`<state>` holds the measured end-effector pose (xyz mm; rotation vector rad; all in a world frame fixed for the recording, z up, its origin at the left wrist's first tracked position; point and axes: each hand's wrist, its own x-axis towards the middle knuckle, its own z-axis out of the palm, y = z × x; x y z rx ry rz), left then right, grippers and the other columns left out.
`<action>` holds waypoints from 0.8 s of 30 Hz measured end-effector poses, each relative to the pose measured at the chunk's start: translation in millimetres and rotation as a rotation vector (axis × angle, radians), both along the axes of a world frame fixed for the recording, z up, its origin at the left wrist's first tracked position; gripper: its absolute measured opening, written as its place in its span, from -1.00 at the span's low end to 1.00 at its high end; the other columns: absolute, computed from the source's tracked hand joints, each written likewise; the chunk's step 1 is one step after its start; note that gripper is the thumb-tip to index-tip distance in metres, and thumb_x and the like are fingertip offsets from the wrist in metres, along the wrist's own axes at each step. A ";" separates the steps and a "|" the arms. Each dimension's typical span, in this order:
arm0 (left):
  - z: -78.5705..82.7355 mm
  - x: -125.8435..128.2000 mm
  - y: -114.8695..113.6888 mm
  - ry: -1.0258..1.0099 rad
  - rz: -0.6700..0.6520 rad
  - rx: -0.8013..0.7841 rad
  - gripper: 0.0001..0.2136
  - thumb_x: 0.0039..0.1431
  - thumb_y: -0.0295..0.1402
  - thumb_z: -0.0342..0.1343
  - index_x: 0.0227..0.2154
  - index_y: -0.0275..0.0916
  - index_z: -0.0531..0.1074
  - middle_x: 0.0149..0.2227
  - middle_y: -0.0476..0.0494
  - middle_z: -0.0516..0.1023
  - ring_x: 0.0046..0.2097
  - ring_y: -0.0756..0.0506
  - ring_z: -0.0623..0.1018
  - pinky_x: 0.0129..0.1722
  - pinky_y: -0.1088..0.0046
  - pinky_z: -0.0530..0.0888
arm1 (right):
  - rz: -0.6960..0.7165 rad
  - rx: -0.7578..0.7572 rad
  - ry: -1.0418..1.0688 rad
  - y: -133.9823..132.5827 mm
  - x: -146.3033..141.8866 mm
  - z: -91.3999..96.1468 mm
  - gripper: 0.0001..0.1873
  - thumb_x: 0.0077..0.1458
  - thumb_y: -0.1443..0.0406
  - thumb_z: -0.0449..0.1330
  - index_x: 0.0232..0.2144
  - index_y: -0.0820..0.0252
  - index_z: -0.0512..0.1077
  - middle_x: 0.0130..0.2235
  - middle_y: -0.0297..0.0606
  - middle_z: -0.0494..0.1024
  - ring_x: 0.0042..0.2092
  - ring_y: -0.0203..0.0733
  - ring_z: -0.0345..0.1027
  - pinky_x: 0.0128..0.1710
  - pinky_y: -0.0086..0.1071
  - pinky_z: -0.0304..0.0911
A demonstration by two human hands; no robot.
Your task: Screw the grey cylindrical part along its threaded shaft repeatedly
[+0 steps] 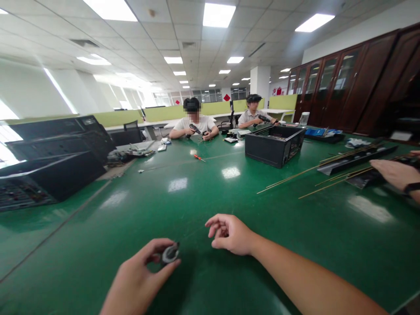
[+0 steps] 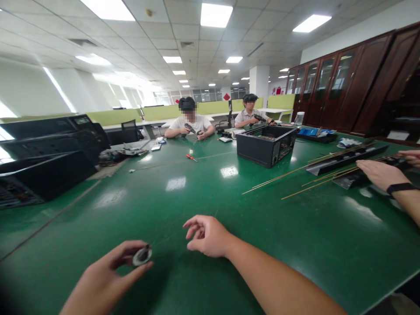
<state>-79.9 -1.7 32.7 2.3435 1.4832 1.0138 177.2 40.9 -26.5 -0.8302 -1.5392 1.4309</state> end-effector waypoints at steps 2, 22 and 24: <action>-5.5 24.4 19.7 0.030 -0.056 -0.102 -0.78 0.06 -0.23 0.25 -0.23 -0.17 0.57 -0.28 -0.10 0.66 -0.31 -0.16 0.63 -0.28 0.35 0.59 | -0.113 0.090 -0.041 1.9 1.4 -2.4 -0.48 -0.17 0.54 0.25 -0.08 0.24 0.40 -0.21 -0.29 0.50 -0.43 -0.42 0.31 -0.40 -0.51 0.21; -38.0 48.9 25.6 -0.145 -0.188 -0.206 -0.81 0.00 -0.36 0.29 -0.26 -0.14 0.56 -0.27 -0.04 0.65 -0.23 -0.13 0.62 -0.19 0.40 0.51 | -0.190 0.316 -0.416 -13.0 0.2 -0.7 -0.65 -0.13 0.44 0.32 -0.21 0.17 0.53 -0.29 -0.31 0.55 -0.30 -0.23 0.41 -0.27 -0.40 0.28; -38.9 49.2 24.5 -0.148 -0.202 -0.210 -0.80 0.00 -0.34 0.31 -0.25 -0.14 0.57 -0.28 -0.03 0.66 -0.24 -0.12 0.62 -0.19 0.41 0.52 | -0.196 0.329 -0.400 -14.1 0.0 -0.1 -0.67 -0.13 0.44 0.32 -0.22 0.16 0.54 -0.31 -0.32 0.55 -0.30 -0.23 0.41 -0.27 -0.41 0.28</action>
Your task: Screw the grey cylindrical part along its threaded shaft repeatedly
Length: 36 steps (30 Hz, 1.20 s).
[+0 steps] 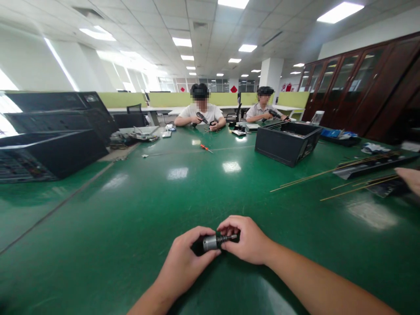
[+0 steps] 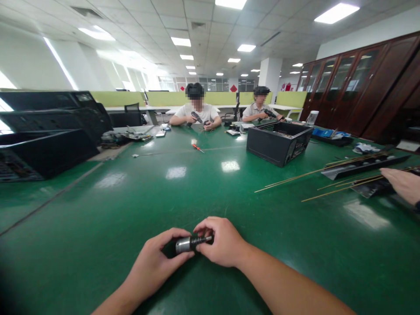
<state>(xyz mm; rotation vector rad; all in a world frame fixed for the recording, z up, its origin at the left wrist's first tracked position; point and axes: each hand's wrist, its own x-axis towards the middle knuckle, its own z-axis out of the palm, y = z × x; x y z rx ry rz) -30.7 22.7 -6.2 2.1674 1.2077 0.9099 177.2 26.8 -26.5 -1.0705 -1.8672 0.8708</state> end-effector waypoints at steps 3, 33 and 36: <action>-1.4 -0.3 -0.4 -0.004 0.006 0.002 -0.77 0.00 -0.29 0.34 -0.23 -0.13 0.58 -0.28 -0.03 0.67 -0.25 -0.12 0.64 -0.19 0.40 0.53 | -0.001 0.029 0.009 -2.1 0.0 1.6 -0.73 -0.11 0.42 0.33 -0.27 0.16 0.57 -0.31 -0.31 0.58 -0.28 -0.21 0.44 -0.25 -0.40 0.28; -5.6 -3.1 -1.9 -0.036 0.014 0.167 -0.73 0.01 -0.32 0.38 -0.18 -0.06 0.57 -0.24 0.05 0.68 -0.22 -0.09 0.65 -0.17 0.46 0.55 | -0.020 0.094 -0.002 -4.6 1.9 9.5 -0.91 -0.03 0.35 0.34 -0.38 0.19 0.61 -0.41 -0.30 0.59 -0.37 -0.24 0.44 -0.35 -0.43 0.25; -6.5 -3.9 -1.8 -0.035 0.015 0.170 -0.73 0.02 -0.31 0.38 -0.18 -0.06 0.56 -0.23 0.05 0.67 -0.21 -0.09 0.65 -0.17 0.46 0.55 | -0.018 0.096 -0.003 -4.6 2.5 10.1 -0.92 -0.02 0.34 0.33 -0.38 0.19 0.61 -0.41 -0.31 0.58 -0.37 -0.24 0.44 -0.34 -0.43 0.25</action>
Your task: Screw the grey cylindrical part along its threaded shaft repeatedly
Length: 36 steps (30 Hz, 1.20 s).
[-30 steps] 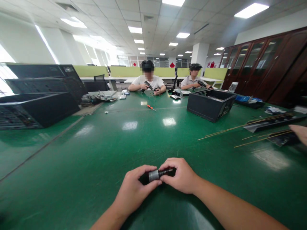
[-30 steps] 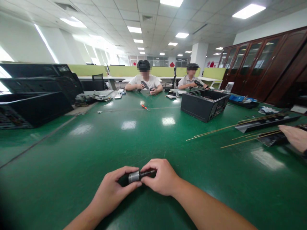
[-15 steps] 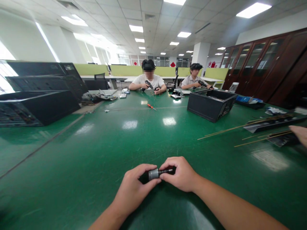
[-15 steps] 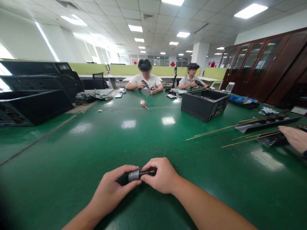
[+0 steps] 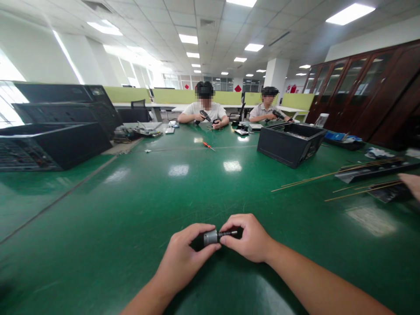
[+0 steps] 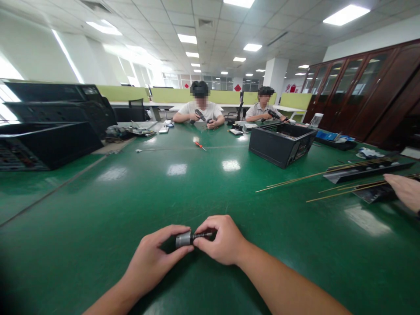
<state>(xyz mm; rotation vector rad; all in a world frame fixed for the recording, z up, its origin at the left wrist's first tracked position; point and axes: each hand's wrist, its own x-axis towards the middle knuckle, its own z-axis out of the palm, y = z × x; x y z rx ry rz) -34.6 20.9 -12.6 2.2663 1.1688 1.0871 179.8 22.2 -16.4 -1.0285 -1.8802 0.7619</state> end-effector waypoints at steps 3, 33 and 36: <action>-0.7 -0.6 -0.3 -0.001 -0.001 0.001 -0.73 0.02 -0.30 0.38 -0.17 -0.06 0.56 -0.23 0.05 0.67 -0.21 -0.08 0.65 -0.16 0.46 0.54 | -0.001 0.002 0.002 0.2 -0.1 -0.1 -0.92 -0.01 0.35 0.33 -0.38 0.19 0.61 -0.41 -0.31 0.59 -0.36 -0.25 0.45 -0.34 -0.43 0.25; 2.5 -1.5 0.0 0.005 0.060 -0.039 -0.74 0.03 -0.26 0.34 -0.17 -0.08 0.59 -0.22 -0.03 0.68 -0.20 -0.14 0.66 -0.12 0.38 0.58 | -0.063 0.023 0.012 -0.9 1.3 0.4 -0.87 -0.08 0.39 0.35 -0.38 0.16 0.58 -0.38 -0.33 0.61 -0.34 -0.23 0.48 -0.28 -0.41 0.29; 3.6 -1.4 0.3 0.009 0.069 -0.042 -0.74 0.03 -0.25 0.33 -0.17 -0.10 0.59 -0.21 -0.06 0.69 -0.19 -0.16 0.66 -0.11 0.35 0.58 | -0.071 0.019 0.006 -1.6 1.0 2.0 -0.88 -0.08 0.39 0.35 -0.38 0.16 0.57 -0.38 -0.33 0.61 -0.34 -0.22 0.48 -0.28 -0.40 0.29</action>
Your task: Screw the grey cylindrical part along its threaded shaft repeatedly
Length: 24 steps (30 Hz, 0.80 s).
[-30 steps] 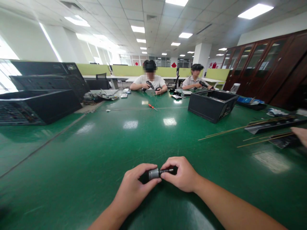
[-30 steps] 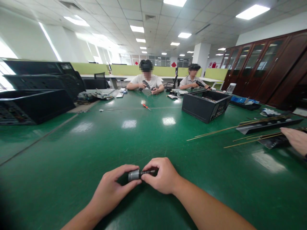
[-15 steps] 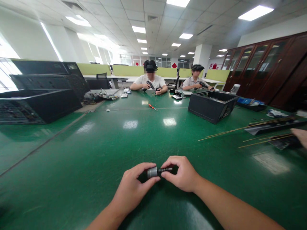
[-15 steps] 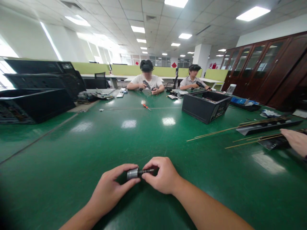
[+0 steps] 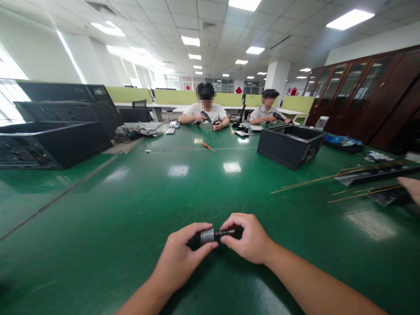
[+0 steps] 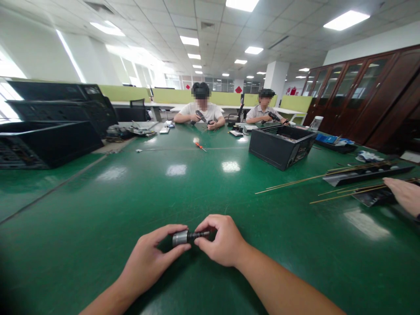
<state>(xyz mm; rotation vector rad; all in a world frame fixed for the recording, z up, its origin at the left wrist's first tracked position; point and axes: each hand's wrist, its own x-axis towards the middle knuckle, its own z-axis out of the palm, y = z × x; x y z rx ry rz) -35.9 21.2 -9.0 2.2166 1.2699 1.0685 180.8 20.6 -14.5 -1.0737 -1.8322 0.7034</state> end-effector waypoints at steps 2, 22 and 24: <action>0.5 -0.2 0.1 -0.002 0.005 -0.003 -0.74 0.03 -0.25 0.33 -0.18 -0.10 0.60 -0.21 -0.07 0.69 -0.18 -0.16 0.66 -0.10 0.34 0.58 | -0.004 -0.006 -0.003 -0.5 -0.1 1.5 -0.88 -0.08 0.39 0.34 -0.39 0.16 0.57 -0.38 -0.32 0.61 -0.34 -0.21 0.48 -0.28 -0.40 0.30; 1.8 -3.3 0.5 -0.022 0.014 0.019 -0.75 0.03 -0.25 0.34 -0.19 -0.09 0.59 -0.22 -0.02 0.68 -0.20 -0.13 0.66 -0.13 0.40 0.57 | -0.019 -0.039 0.016 -0.2 1.6 2.5 -0.91 -0.06 0.39 0.33 -0.40 0.18 0.55 -0.40 -0.30 0.60 -0.34 -0.20 0.46 -0.29 -0.40 0.30; 2.1 -3.4 0.6 -0.021 0.017 0.021 -0.76 0.03 -0.25 0.33 -0.19 -0.09 0.59 -0.23 -0.03 0.68 -0.20 -0.14 0.66 -0.13 0.39 0.58 | -0.019 -0.037 0.016 -0.2 1.7 2.9 -0.92 -0.06 0.38 0.33 -0.41 0.18 0.55 -0.40 -0.30 0.59 -0.34 -0.20 0.46 -0.29 -0.39 0.30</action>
